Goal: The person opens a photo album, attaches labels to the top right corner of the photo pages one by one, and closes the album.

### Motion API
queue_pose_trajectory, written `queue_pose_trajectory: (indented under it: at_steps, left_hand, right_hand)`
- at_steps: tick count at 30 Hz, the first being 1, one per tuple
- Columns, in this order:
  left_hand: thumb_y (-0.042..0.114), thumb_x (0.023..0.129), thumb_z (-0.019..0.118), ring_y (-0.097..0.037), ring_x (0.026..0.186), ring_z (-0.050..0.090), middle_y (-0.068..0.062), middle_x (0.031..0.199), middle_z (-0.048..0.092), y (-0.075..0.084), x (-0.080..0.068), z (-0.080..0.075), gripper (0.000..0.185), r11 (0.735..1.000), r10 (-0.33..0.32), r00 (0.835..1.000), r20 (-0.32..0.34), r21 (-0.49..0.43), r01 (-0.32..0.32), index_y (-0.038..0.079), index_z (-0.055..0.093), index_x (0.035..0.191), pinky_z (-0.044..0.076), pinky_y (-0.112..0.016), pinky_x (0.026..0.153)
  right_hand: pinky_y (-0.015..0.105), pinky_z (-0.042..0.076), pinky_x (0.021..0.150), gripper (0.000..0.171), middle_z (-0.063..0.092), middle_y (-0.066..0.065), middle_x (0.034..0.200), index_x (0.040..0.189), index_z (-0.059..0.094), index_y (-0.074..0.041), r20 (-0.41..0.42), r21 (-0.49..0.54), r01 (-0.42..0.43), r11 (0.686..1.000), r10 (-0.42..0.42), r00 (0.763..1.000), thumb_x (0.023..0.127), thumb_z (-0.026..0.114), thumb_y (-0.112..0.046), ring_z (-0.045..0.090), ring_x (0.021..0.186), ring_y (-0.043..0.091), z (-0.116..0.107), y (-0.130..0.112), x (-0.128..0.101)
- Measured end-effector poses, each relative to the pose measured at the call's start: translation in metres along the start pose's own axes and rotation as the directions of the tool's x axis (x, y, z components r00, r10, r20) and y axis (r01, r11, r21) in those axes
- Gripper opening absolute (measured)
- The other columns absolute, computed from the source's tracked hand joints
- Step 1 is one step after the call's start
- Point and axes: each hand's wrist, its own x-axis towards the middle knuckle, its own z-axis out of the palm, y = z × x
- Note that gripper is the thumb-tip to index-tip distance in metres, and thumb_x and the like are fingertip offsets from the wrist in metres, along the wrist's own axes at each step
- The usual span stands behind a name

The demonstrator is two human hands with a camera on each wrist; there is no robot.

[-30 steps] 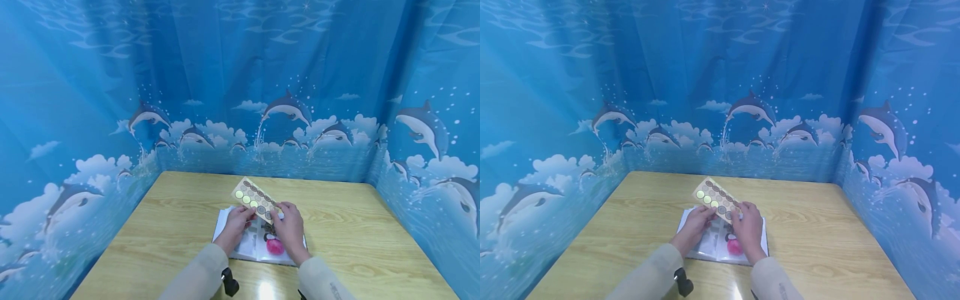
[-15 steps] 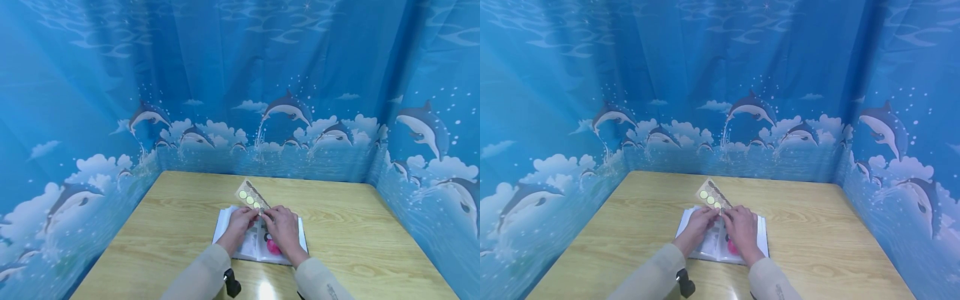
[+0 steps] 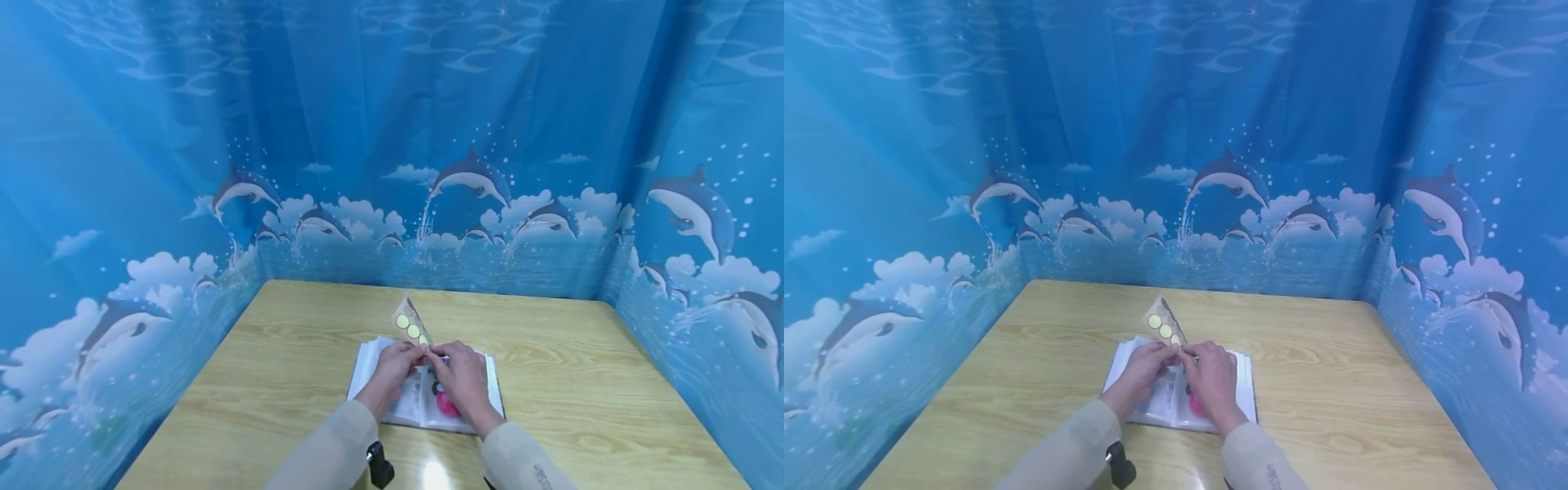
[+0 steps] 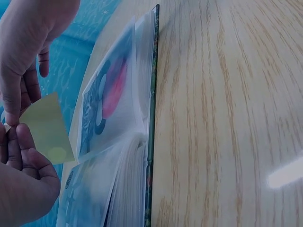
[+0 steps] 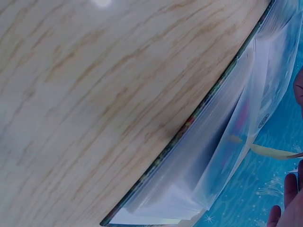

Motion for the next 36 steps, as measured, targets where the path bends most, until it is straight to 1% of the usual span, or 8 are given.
queue_pose_trajectory:
  at_steps: [4, 9, 14, 19, 25, 28, 31, 36]
  left_hand:
    - [0.019, 0.091, 0.072, -0.012, 0.074, 0.064, -0.001, 0.077, 0.071, -0.0004, -0.0007, 0.0001, 0.014, 1.000, 0.017, 1.000, 0.003, 0.025, -0.018, 0.004, 0.072, 0.091, 0.047, -0.026, 0.070]
    - [0.016, 0.090, 0.072, -0.013, 0.074, 0.063, -0.002, 0.077, 0.070, -0.0019, -0.0001, 0.0000, 0.013, 0.997, 0.046, 0.999, -0.009, 0.055, -0.046, 0.003, 0.071, 0.088, 0.046, -0.026, 0.068]
    - [0.012, 0.087, 0.074, -0.013, 0.073, 0.061, -0.001, 0.076, 0.069, -0.0028, 0.0014, -0.0007, 0.012, 0.995, 0.074, 0.997, -0.009, 0.066, -0.073, 0.000, 0.072, 0.090, 0.047, -0.027, 0.069]
    - [0.009, 0.086, 0.074, -0.014, 0.072, 0.060, -0.001, 0.075, 0.068, -0.0005, 0.0034, -0.0012, 0.013, 0.993, 0.087, 0.996, 0.003, 0.073, -0.087, -0.002, 0.072, 0.093, 0.047, -0.028, 0.068]
    - [0.011, 0.086, 0.074, -0.014, 0.075, 0.062, -0.003, 0.081, 0.070, 0.0005, 0.0066, -0.0034, 0.016, 0.994, 0.076, 0.997, -0.012, 0.085, -0.075, 0.000, 0.073, 0.098, 0.048, -0.030, 0.072]
    - [0.012, 0.086, 0.075, -0.015, 0.077, 0.063, -0.004, 0.084, 0.071, 0.0010, 0.0074, -0.0046, 0.018, 0.994, 0.069, 0.997, -0.027, 0.082, -0.067, 0.001, 0.073, 0.100, 0.050, -0.033, 0.075]
    - [0.013, 0.086, 0.075, -0.015, 0.078, 0.063, -0.005, 0.085, 0.072, 0.0014, 0.0079, -0.0056, 0.019, 0.995, 0.063, 0.997, -0.037, 0.076, -0.060, 0.001, 0.073, 0.101, 0.051, -0.037, 0.080]
    - [0.013, 0.086, 0.075, -0.015, 0.079, 0.064, -0.005, 0.086, 0.072, 0.0013, 0.0083, -0.0072, 0.020, 0.996, 0.056, 0.998, -0.040, 0.068, -0.053, 0.001, 0.073, 0.102, 0.051, -0.041, 0.084]
  right_hand:
    - [0.051, 0.047, 0.091, 0.018, 0.071, 0.003, 0.095, 0.097, 0.077, -0.012, 0.005, 0.037, -0.036, 0.999, 0.036, 0.999, 0.090, 0.073, -0.028, 0.067, 0.093, 0.026, 0.0013, -0.0004, -0.0016]
    - [0.050, 0.049, 0.091, 0.015, 0.070, 0.003, 0.095, 0.093, 0.077, -0.010, 0.007, 0.081, -0.078, 0.994, 0.078, 0.997, 0.090, 0.072, -0.024, 0.067, 0.093, 0.027, 0.0027, -0.0014, -0.0025]
    - [0.048, 0.050, 0.088, 0.015, 0.069, 0.003, 0.096, 0.093, 0.076, -0.010, 0.011, 0.091, -0.095, 0.991, 0.094, 0.996, 0.090, 0.071, -0.023, 0.066, 0.094, 0.027, 0.0021, -0.0022, -0.0028]
    - [0.047, 0.052, 0.087, 0.014, 0.069, 0.006, 0.100, 0.091, 0.076, -0.009, -0.001, 0.133, -0.106, 0.985, 0.107, 0.994, 0.091, 0.070, -0.021, 0.066, 0.096, 0.029, 0.0011, -0.0020, -0.0026]
    - [0.047, 0.052, 0.088, 0.012, 0.068, 0.007, 0.104, 0.089, 0.074, -0.009, -0.013, 0.183, -0.106, 0.977, 0.110, 0.994, 0.092, 0.069, -0.019, 0.066, 0.098, 0.029, 0.0018, 0.0001, -0.0015]
    - [0.047, 0.052, 0.090, 0.013, 0.068, 0.007, 0.106, 0.090, 0.074, -0.009, -0.001, 0.207, -0.129, 0.970, 0.133, 0.991, 0.093, 0.068, -0.020, 0.065, 0.100, 0.028, 0.0020, 0.0014, -0.0014]
    - [0.047, 0.051, 0.091, 0.015, 0.067, 0.006, 0.108, 0.091, 0.075, -0.009, 0.017, 0.238, -0.171, 0.956, 0.172, 0.985, 0.094, 0.067, -0.021, 0.064, 0.101, 0.027, 0.0015, 0.0028, -0.0015]
    - [0.045, 0.051, 0.090, 0.015, 0.067, 0.006, 0.107, 0.091, 0.075, -0.009, 0.028, 0.289, -0.220, 0.932, 0.221, 0.975, 0.094, 0.068, -0.021, 0.063, 0.099, 0.024, 0.0014, 0.0067, -0.0008]
